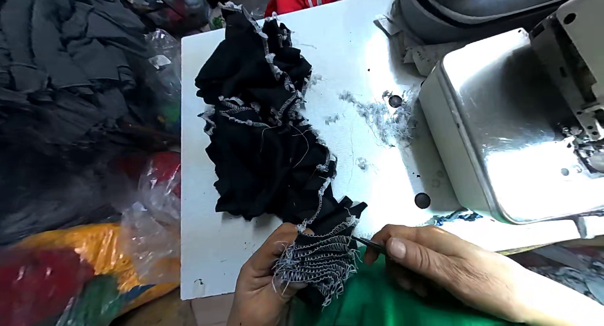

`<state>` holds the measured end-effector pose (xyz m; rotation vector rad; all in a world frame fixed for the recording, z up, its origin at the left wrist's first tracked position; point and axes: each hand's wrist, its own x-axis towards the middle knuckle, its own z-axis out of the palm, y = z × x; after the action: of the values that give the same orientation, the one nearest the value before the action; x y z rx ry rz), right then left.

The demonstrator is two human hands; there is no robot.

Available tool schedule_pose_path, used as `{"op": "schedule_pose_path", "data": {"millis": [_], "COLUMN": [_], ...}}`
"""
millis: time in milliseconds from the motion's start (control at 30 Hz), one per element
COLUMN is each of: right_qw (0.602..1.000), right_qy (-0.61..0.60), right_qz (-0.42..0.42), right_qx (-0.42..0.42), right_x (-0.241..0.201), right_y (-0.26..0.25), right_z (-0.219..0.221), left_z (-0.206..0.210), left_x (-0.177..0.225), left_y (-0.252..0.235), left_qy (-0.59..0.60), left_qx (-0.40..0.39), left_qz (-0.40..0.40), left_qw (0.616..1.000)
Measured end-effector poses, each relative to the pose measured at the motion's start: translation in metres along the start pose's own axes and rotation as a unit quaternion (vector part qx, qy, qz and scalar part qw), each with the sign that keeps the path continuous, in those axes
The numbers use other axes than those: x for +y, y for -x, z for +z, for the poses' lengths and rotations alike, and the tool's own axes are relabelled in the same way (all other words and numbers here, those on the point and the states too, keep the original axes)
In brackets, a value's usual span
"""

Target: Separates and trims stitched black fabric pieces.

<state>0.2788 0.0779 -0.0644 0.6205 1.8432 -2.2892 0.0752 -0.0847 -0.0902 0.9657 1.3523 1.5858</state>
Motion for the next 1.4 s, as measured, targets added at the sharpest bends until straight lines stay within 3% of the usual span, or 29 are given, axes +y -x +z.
{"op": "schedule_pose_path", "data": {"millis": [300,500,600,733,833,933,1067,1133,1267,1400], "right_qw": [0.998,0.963,0.94,0.981,0.964,0.935,0.947,0.942,0.904,0.913], "right_qy": [-0.032,-0.156,-0.221,-0.03,0.127,0.221,0.242,0.242,0.239,0.202], "right_qz": [0.0,-0.072,-0.031,0.027,0.016,0.001,0.04,0.042,-0.056,-0.12], "right_qx": [0.052,0.21,0.258,0.192,0.233,0.277,0.209,0.228,0.351,0.333], "right_x": [-0.001,0.007,0.004,0.007,0.015,0.023,0.03,0.028,0.027,0.016], "right_y": [-0.011,-0.017,-0.019,-0.022,-0.034,-0.046,-0.059,-0.067,-0.078,-0.06], "right_z": [0.004,0.01,0.008,-0.003,-0.012,-0.017,-0.026,-0.032,-0.042,-0.033], "left_z": [-0.001,-0.002,-0.005,-0.011,-0.018,-0.022,-0.025,-0.024,-0.02,-0.014], "left_x": [-0.006,-0.007,-0.008,-0.003,0.005,0.011,0.011,0.011,0.006,0.003], "left_y": [-0.002,-0.001,0.001,0.007,0.013,0.022,0.025,0.025,0.024,0.024], "left_qy": [-0.008,-0.004,-0.025,-0.131,-0.234,-0.236,-0.182,-0.164,-0.147,-0.131], "left_qx": [-0.044,-0.054,-0.037,-0.035,-0.033,-0.049,-0.102,-0.127,-0.168,-0.152], "left_qz": [0.0,0.003,0.003,0.024,0.056,0.072,0.081,0.064,0.05,0.046], "left_qw": [0.999,0.999,0.999,0.991,0.97,0.968,0.975,0.976,0.973,0.979]}}
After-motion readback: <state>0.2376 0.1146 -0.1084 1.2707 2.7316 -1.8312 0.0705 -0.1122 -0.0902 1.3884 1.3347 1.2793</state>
